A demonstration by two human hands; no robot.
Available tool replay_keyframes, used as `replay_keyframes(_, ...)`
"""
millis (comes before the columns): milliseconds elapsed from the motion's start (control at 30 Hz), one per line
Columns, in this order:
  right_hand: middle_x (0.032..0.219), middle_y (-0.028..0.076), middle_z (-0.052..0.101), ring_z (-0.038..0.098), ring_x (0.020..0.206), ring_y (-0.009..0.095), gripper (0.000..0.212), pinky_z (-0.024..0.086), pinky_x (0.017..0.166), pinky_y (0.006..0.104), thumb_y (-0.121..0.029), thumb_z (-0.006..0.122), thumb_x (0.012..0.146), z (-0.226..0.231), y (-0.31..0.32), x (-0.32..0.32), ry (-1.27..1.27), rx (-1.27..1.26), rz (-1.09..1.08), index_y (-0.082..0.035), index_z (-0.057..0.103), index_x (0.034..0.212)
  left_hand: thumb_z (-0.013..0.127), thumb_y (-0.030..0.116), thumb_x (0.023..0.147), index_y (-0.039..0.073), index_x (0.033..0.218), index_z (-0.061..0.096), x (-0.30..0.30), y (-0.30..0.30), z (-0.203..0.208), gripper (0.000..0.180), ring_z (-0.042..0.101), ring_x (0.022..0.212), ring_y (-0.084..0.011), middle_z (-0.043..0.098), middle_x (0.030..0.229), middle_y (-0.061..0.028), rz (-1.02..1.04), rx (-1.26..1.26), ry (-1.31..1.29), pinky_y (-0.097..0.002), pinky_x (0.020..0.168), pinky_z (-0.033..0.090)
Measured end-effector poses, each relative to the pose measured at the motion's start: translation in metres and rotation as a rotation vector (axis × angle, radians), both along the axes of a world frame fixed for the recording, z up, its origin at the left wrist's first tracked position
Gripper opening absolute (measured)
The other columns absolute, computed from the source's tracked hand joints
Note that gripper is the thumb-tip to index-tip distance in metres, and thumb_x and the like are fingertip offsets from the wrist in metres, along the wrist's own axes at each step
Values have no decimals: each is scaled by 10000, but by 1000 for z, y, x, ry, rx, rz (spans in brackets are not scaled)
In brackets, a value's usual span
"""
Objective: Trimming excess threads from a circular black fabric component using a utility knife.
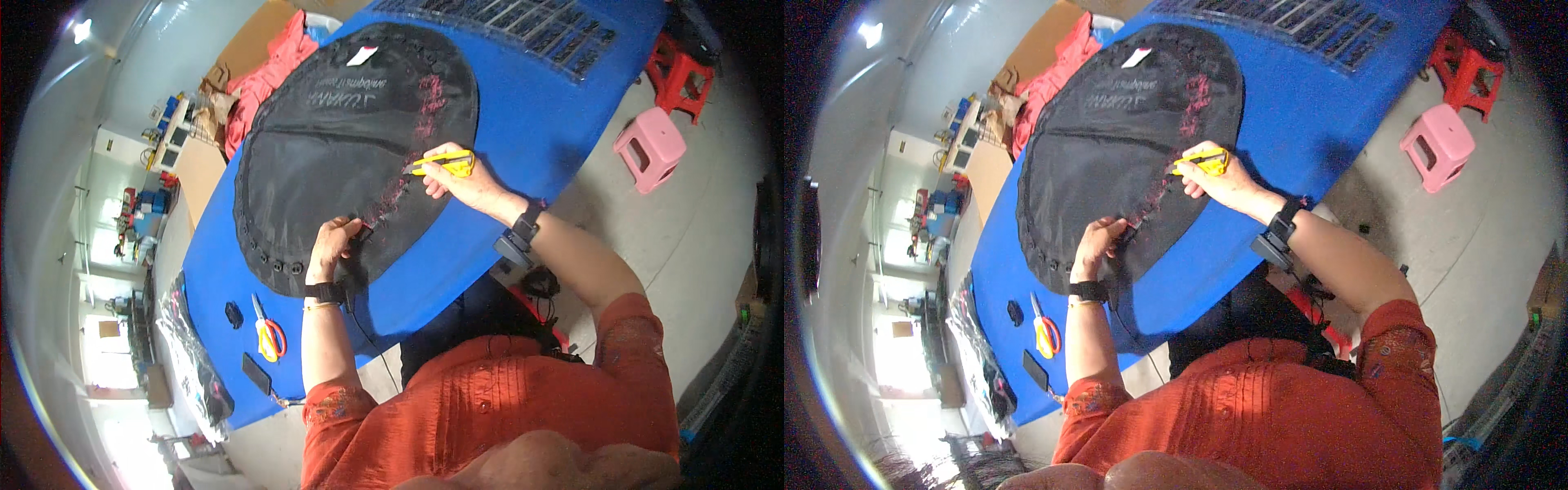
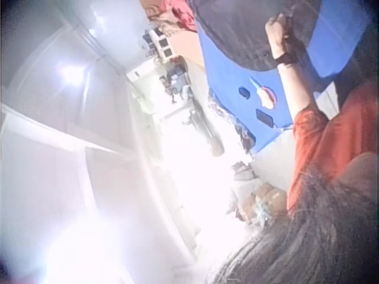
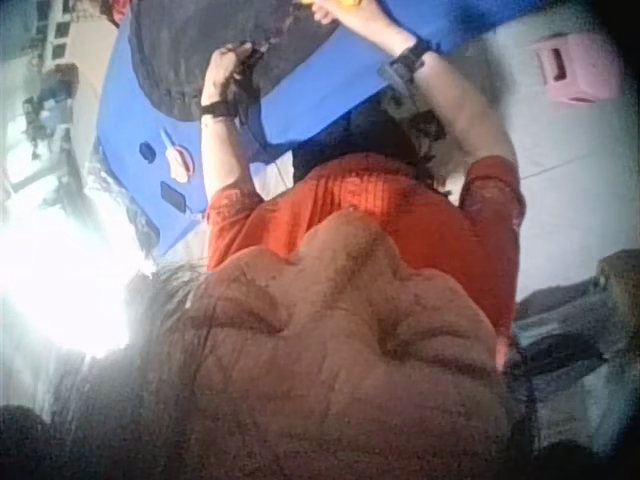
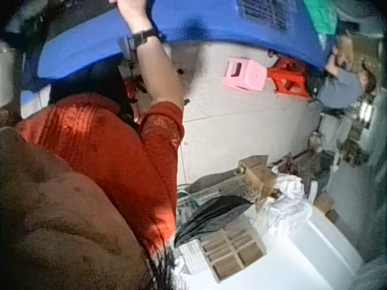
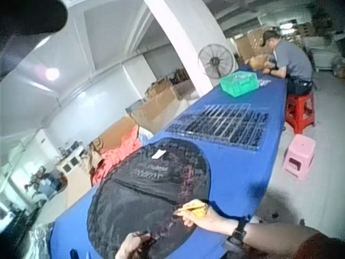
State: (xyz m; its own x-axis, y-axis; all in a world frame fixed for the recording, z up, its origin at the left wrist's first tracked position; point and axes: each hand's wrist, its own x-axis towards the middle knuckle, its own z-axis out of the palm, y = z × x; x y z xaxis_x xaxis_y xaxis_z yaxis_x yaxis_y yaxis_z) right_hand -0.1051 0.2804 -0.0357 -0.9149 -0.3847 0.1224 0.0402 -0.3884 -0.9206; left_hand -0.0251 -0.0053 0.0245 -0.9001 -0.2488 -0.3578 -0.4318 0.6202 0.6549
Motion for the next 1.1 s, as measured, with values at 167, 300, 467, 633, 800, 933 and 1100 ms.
replay_keyframes(167,864,51,665,653,699,114,244,560,616,272,-209,646,968,9,-1,1,-28,11,46,-58,548,1132,660,304,901,9,781,620,2,-3,4,321,492,577,-129,531,658,-16,24,29,-9,-298,526,402)
replay_keyframes(300,887,61,669,650,711,115,275,555,646,264,-213,648,968,8,3,2,-51,24,75,-57,535,1163,658,290,913,26,777,605,-1,11,17,301,495,576,-118,531,652,5,72,-17,-42,-281,520,392)
replay_keyframes(467,897,80,668,657,733,120,301,556,662,263,-197,648,968,11,5,5,-78,45,80,-40,534,1198,680,222,906,72,855,576,4,-1,9,190,504,587,-80,543,672,27,90,172,6,-248,519,417)
replay_keyframes(633,907,83,672,658,755,115,292,554,683,257,-180,627,978,15,11,9,0,77,68,-23,530,1205,689,208,905,84,852,567,1,-6,8,181,499,594,-75,531,676,33,69,231,-51,-245,521,425)
replay_keyframes(800,940,96,677,662,775,114,291,554,703,254,-173,599,986,22,12,13,40,245,41,-26,522,1225,677,209,916,71,798,564,4,-8,1,214,479,590,-69,524,672,35,17,182,-15,-248,519,407)
replay_keyframes(933,965,99,680,670,814,113,298,555,715,248,-195,591,993,30,11,21,122,284,-1,-35,519,1233,667,207,920,63,807,574,6,-8,-1,205,495,588,-72,532,675,17,34,273,20,-257,513,407)
replay_keyframes(1100,1036,77,663,657,862,107,339,544,746,240,-192,640,969,47,-20,49,82,313,96,-64,517,1258,687,209,893,35,855,592,9,-20,-20,202,605,700,-218,613,785,-114,-85,93,135,-352,644,465)
